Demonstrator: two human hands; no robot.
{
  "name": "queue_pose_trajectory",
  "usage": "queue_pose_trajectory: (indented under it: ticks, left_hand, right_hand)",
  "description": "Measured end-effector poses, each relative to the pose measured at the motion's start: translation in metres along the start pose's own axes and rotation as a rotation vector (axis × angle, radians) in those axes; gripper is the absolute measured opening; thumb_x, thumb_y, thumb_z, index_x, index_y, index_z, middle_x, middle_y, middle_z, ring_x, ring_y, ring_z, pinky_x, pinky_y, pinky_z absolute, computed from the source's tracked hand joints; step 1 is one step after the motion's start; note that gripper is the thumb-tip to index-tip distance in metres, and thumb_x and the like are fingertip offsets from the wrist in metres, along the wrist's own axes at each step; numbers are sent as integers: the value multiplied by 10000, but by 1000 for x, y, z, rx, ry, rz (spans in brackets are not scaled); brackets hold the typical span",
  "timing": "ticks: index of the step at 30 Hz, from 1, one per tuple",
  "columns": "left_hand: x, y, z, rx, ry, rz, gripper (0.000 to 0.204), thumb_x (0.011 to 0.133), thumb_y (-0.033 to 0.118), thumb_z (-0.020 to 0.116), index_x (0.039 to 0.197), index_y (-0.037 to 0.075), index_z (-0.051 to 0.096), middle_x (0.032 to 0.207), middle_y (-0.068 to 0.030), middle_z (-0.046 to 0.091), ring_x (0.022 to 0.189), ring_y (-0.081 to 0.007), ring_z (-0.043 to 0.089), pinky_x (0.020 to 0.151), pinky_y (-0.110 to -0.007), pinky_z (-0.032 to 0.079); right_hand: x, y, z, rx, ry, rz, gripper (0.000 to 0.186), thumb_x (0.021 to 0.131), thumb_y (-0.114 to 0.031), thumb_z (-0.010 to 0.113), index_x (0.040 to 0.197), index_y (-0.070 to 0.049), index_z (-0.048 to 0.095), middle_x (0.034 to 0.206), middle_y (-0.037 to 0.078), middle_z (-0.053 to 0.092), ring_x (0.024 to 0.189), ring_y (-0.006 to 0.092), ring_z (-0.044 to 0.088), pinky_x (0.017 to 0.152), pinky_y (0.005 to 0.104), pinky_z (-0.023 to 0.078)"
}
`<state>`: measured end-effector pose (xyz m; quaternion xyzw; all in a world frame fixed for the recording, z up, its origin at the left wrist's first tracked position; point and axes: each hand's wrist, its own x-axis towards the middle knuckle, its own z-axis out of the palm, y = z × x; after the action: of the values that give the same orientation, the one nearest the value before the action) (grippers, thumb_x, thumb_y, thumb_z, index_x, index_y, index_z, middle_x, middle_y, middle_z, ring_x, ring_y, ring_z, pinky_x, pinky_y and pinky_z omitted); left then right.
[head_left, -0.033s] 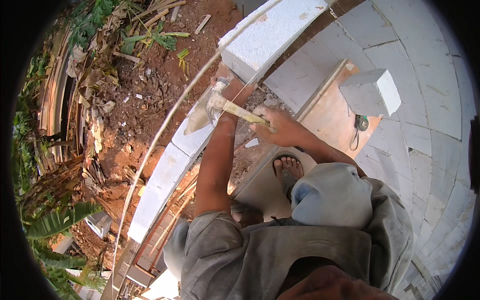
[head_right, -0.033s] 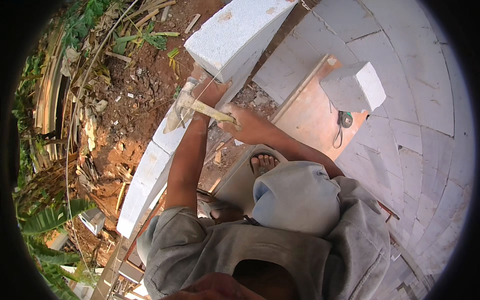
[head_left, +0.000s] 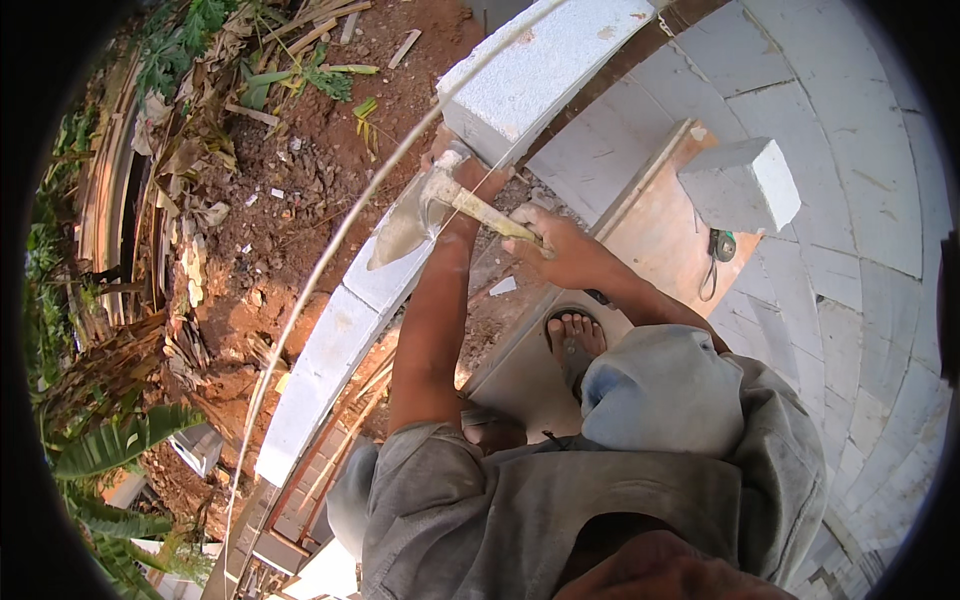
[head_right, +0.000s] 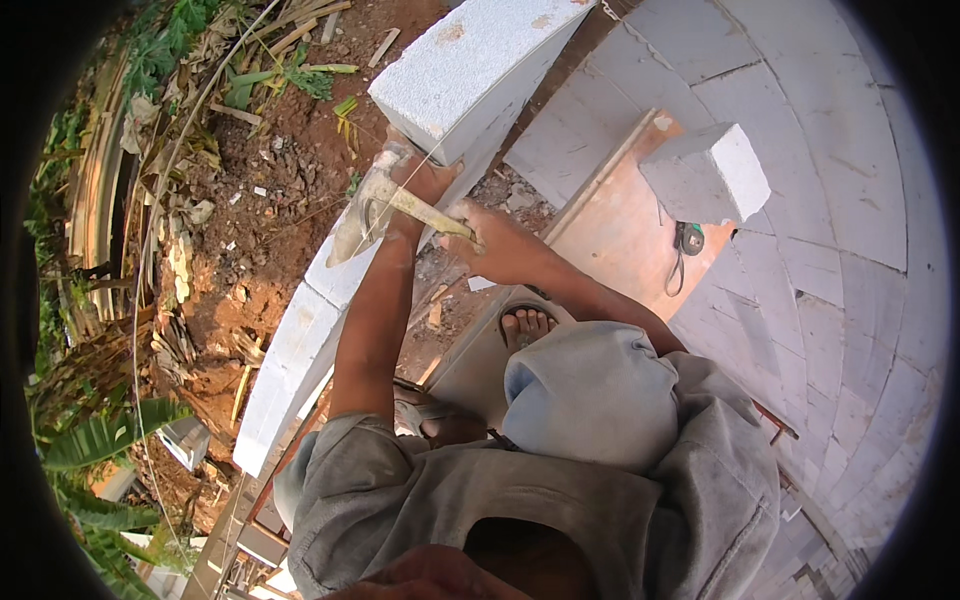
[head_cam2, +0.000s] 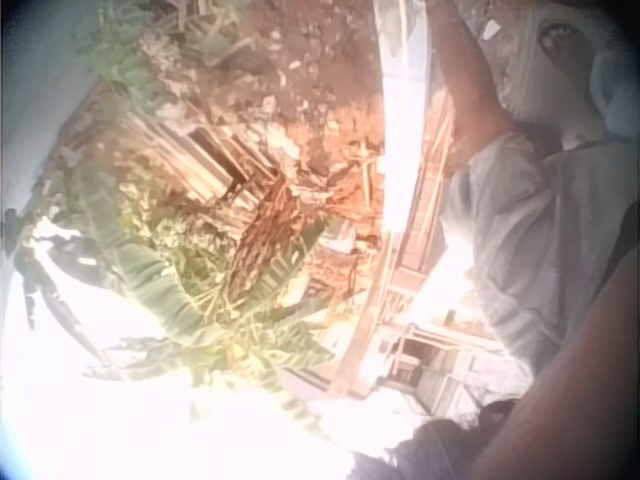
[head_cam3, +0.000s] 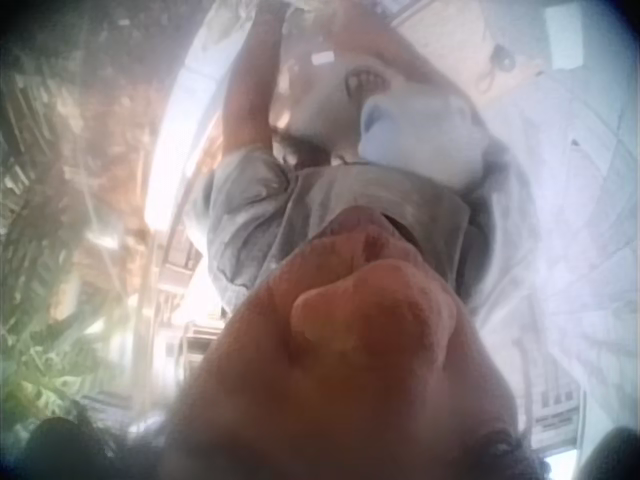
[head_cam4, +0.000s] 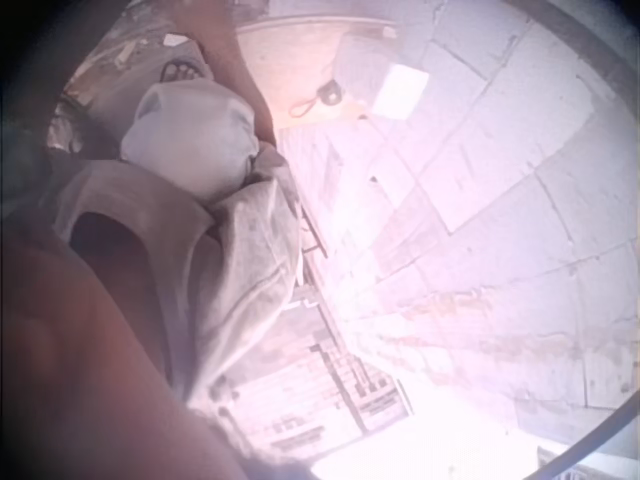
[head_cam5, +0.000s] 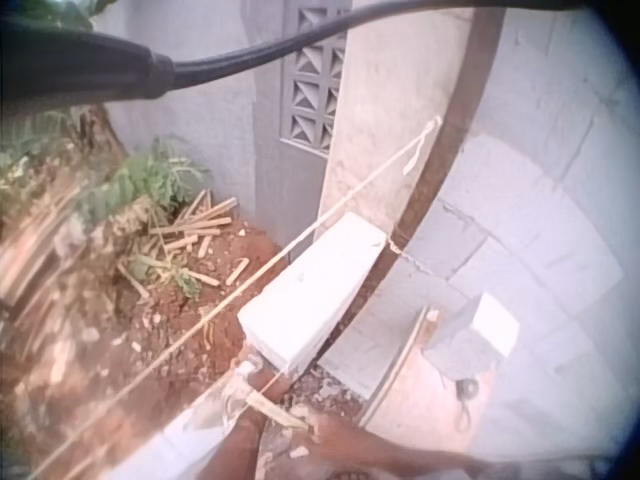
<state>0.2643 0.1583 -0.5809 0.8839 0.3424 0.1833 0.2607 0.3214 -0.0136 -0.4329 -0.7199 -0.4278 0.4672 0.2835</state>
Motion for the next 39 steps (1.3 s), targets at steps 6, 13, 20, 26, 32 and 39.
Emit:
queue_pose_trajectory:
  ticks: [6, 13, 20, 26, 32, 39]
  left_hand:
    - [5, -9, 7, 126, 58, 14, 666, 688, 546, 744, 1148, 68, 682, 1164, -173, 669, 1102, -370, 604, 982, -448, 426]
    - [1, 8, -5, 225, 102, 58, 710, 670, 558, 746, 1189, 79, 667, 1273, -170, 600, 1218, -366, 509, 1050, -544, 309]
    - [-2, -8, 8, 184, 52, 44, 943, 641, 595, 763, 1374, 52, 524, 1515, -300, 262, 1390, -396, 254, 1079, -575, 196]
    - [6, 23, -20, 85, -41, -141, 1293, 633, 676, 759, 1499, -80, 166, 1534, -319, 194, 1425, -418, 216, 1122, -600, 165]
    - [23, 59, -53, -452, 213, -59, 1367, 605, 544, 863, 1496, -74, 30, 1495, -351, 204, 1405, -467, 227, 1156, -554, 228]
    - [25, 49, -41, -412, 279, 42, 1187, 592, 341, 910, 1445, -62, 190, 1401, -307, 319, 1308, -441, 345, 1093, -546, 298]
  right_hand:
    - [8, -4, 2, -7, 11, 17, 420, 970, -345, 569, 1230, -19, 521, 989, 217, 623, 956, 328, 619, 880, 402, 465]
    - [7, 7, -3, -18, 35, 91, 454, 969, -345, 580, 1235, 16, 512, 1045, 204, 625, 1018, 284, 597, 918, 384, 448]
    - [-24, 20, -7, 100, -83, 110, 559, 911, -357, 655, 1284, 23, 487, 1002, 228, 641, 963, 310, 634, 844, 395, 482]
    - [-111, 8, -77, 198, 226, 409, 449, 978, -321, 561, 1295, -10, 495, 936, 85, 589, 807, 158, 586, 722, 306, 477]
    - [-83, -30, -160, -270, 687, 196, 404, 1041, -388, 429, 1170, -22, 543, 746, 92, 562, 687, 194, 558, 648, 352, 460]
    - [-4, -71, -181, -646, 790, 216, 355, 1027, -326, 432, 1165, -10, 515, 888, 297, 631, 878, 495, 610, 741, 510, 467]
